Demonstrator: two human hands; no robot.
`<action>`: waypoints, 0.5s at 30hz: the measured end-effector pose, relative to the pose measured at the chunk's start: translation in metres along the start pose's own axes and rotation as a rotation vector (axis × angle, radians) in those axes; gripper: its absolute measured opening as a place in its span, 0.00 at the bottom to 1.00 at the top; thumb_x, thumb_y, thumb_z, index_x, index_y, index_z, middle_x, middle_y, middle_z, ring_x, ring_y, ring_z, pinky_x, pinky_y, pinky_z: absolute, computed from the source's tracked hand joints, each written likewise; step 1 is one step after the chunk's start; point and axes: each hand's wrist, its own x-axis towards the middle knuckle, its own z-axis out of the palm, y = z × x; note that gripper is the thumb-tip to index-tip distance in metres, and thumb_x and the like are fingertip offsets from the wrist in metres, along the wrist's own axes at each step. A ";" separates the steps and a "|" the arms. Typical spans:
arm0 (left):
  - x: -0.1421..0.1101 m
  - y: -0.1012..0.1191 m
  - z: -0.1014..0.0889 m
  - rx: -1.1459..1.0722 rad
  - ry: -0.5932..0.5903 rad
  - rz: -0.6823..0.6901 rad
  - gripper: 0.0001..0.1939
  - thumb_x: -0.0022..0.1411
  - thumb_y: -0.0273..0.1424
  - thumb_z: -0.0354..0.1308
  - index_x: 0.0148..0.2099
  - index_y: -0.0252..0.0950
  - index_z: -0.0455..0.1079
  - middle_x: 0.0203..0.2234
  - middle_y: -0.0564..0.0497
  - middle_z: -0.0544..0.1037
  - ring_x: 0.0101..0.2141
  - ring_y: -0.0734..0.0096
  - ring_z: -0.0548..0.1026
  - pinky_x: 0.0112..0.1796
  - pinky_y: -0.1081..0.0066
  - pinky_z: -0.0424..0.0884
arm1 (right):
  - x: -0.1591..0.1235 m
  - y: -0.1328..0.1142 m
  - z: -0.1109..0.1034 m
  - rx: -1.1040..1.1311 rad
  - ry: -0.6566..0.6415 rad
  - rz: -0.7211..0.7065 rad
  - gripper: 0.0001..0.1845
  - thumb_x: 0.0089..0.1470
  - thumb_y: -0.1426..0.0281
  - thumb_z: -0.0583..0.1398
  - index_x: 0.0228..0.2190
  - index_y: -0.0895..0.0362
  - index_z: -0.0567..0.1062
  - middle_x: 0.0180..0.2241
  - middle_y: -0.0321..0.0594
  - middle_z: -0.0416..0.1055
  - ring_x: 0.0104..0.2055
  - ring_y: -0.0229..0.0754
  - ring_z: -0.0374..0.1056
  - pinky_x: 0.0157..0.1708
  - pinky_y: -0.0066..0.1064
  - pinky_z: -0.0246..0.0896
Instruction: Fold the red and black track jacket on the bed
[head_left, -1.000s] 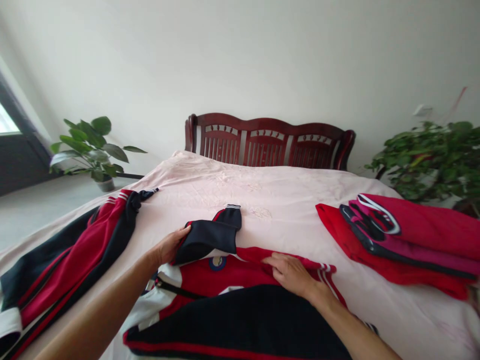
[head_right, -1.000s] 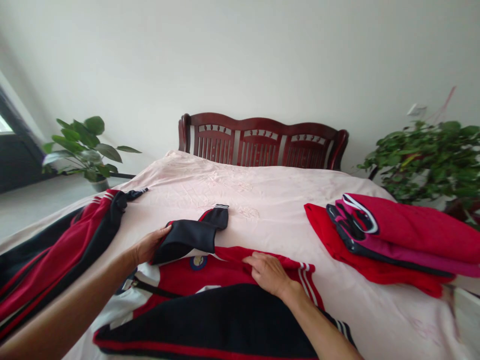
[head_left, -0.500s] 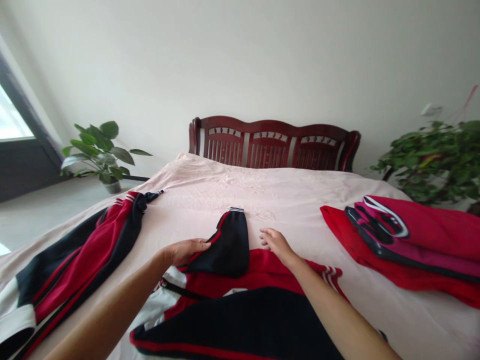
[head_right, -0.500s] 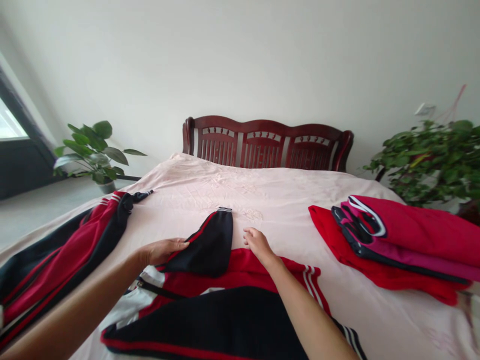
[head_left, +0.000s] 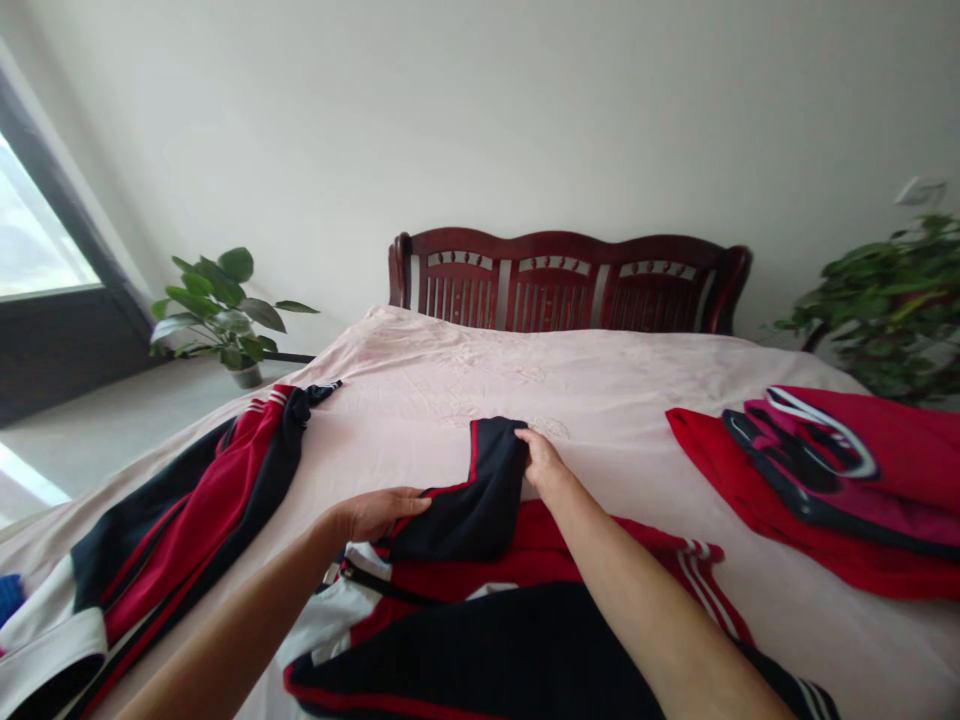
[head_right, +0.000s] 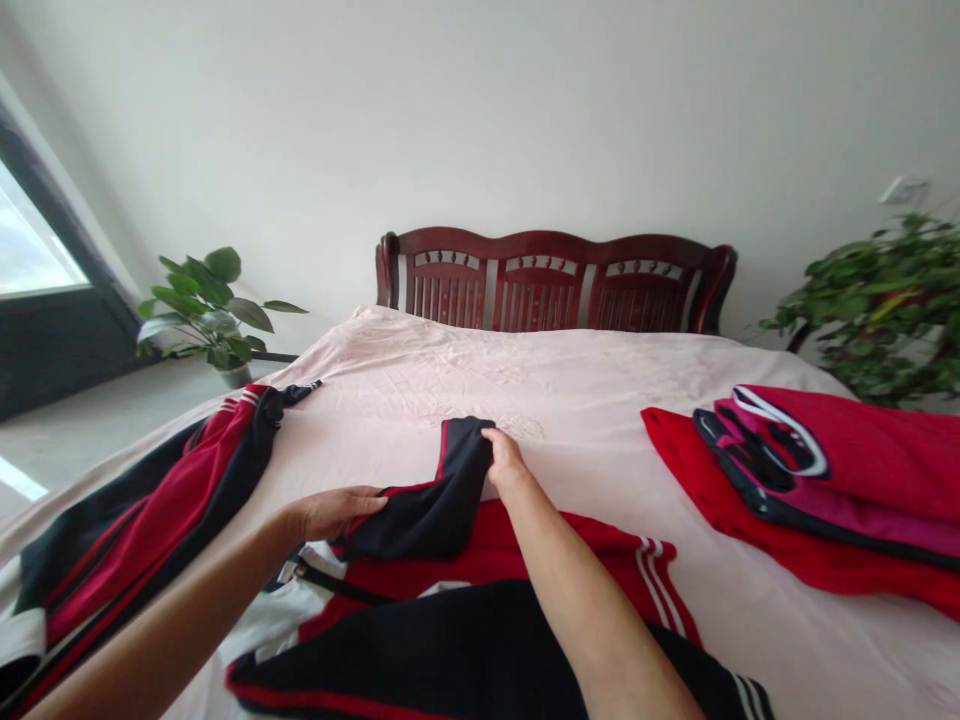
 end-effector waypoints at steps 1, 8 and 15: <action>-0.002 -0.001 -0.001 0.048 -0.002 0.001 0.24 0.48 0.46 0.69 0.44 0.37 0.76 0.41 0.47 0.82 0.47 0.58 0.77 0.49 0.65 0.71 | -0.007 -0.007 -0.009 0.057 0.041 -0.045 0.14 0.59 0.64 0.59 0.44 0.58 0.74 0.41 0.40 0.75 0.43 0.42 0.71 0.44 0.37 0.70; -0.006 -0.009 -0.015 0.707 0.173 0.057 0.12 0.52 0.41 0.61 0.34 0.39 0.75 0.24 0.56 0.77 0.29 0.68 0.73 0.31 0.73 0.67 | -0.099 -0.002 -0.131 0.356 0.159 -0.090 0.12 0.47 0.69 0.59 0.37 0.52 0.75 0.37 0.36 0.78 0.43 0.43 0.73 0.44 0.38 0.70; 0.009 -0.005 -0.022 0.970 0.296 0.115 0.08 0.51 0.37 0.59 0.26 0.39 0.74 0.18 0.57 0.71 0.23 0.72 0.65 0.28 0.72 0.58 | -0.122 0.015 -0.179 0.224 0.321 0.104 0.02 0.51 0.70 0.59 0.28 0.51 0.70 0.24 0.33 0.74 0.27 0.41 0.71 0.24 0.32 0.69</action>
